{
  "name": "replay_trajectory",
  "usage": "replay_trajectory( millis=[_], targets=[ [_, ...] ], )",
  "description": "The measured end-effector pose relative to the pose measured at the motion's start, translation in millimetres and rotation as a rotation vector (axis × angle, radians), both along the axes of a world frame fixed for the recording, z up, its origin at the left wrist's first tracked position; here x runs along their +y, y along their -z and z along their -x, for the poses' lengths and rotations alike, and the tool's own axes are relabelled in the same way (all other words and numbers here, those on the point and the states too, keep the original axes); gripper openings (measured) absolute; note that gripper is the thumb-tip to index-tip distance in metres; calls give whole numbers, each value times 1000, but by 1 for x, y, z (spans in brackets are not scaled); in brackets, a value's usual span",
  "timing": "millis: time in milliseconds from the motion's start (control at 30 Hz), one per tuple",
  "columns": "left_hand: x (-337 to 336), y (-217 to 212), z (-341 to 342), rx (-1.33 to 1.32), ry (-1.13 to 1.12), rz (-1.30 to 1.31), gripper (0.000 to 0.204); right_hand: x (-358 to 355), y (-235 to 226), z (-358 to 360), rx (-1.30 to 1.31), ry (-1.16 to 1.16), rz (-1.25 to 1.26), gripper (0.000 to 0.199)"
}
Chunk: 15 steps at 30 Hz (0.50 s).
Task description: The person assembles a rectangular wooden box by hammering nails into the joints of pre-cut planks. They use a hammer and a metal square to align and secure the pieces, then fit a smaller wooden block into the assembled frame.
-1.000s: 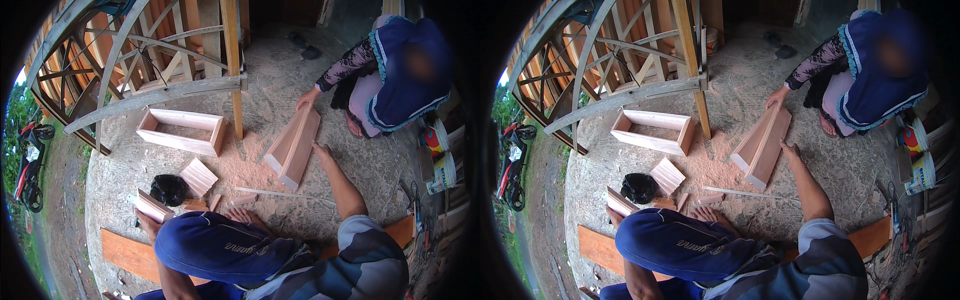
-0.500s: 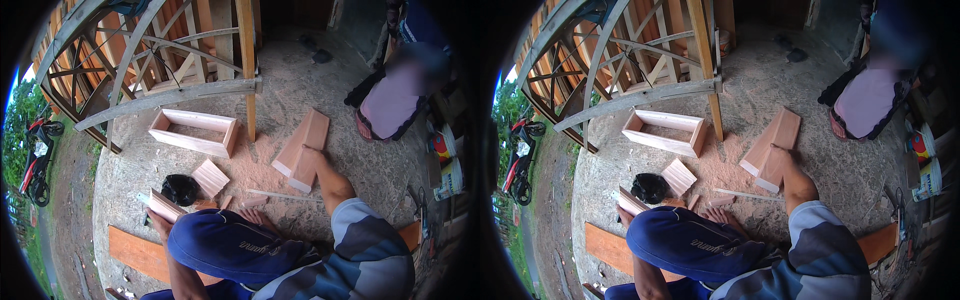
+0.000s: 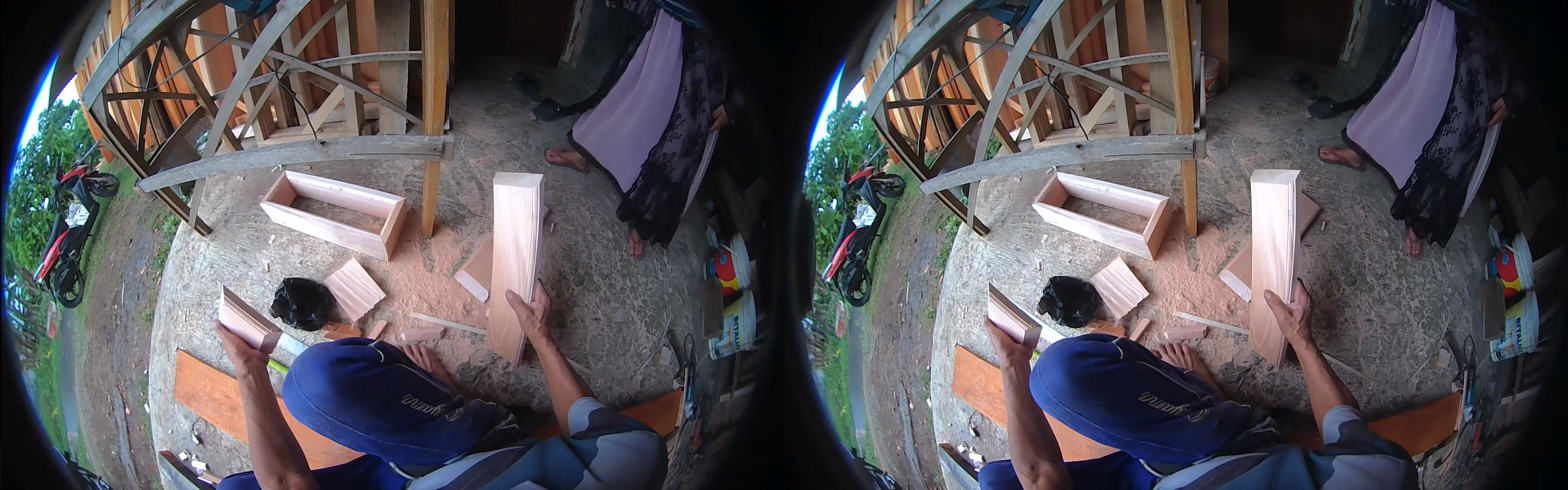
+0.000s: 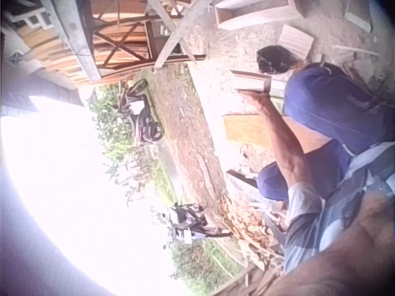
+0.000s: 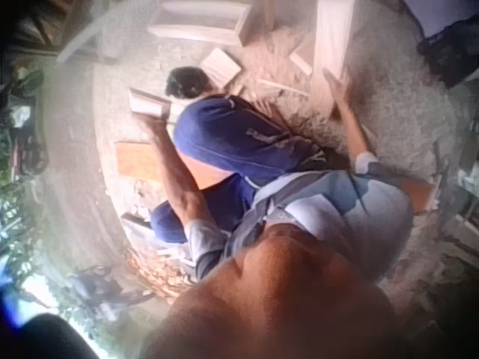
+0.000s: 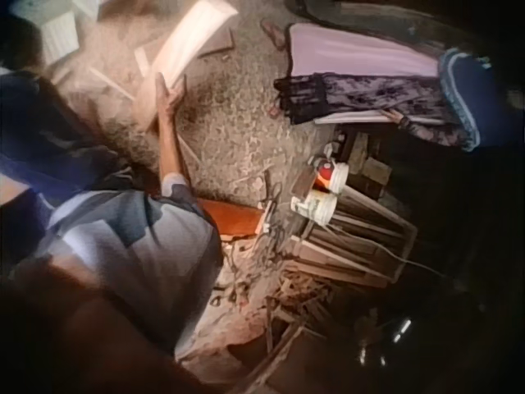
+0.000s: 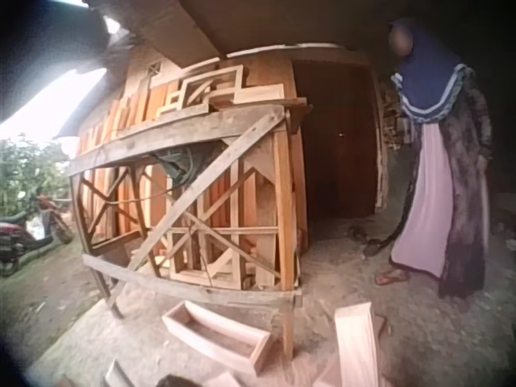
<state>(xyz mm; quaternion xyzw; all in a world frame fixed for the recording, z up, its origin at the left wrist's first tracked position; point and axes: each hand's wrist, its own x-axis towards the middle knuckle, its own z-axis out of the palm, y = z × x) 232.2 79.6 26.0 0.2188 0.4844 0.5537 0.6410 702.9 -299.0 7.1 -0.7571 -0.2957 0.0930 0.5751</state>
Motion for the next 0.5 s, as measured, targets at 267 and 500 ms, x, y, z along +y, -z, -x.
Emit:
replay_trajectory(
  millis=[267, 500],
  targets=[
    [44, -123, 57, 90, 35, -261, 67, 104, -95, 59, -336, -556, -20, 34],
    [12, -214, 168, 896, 60, -397, 43, 280, -187, 176, -306, -1159, -207, 41]
  ],
)
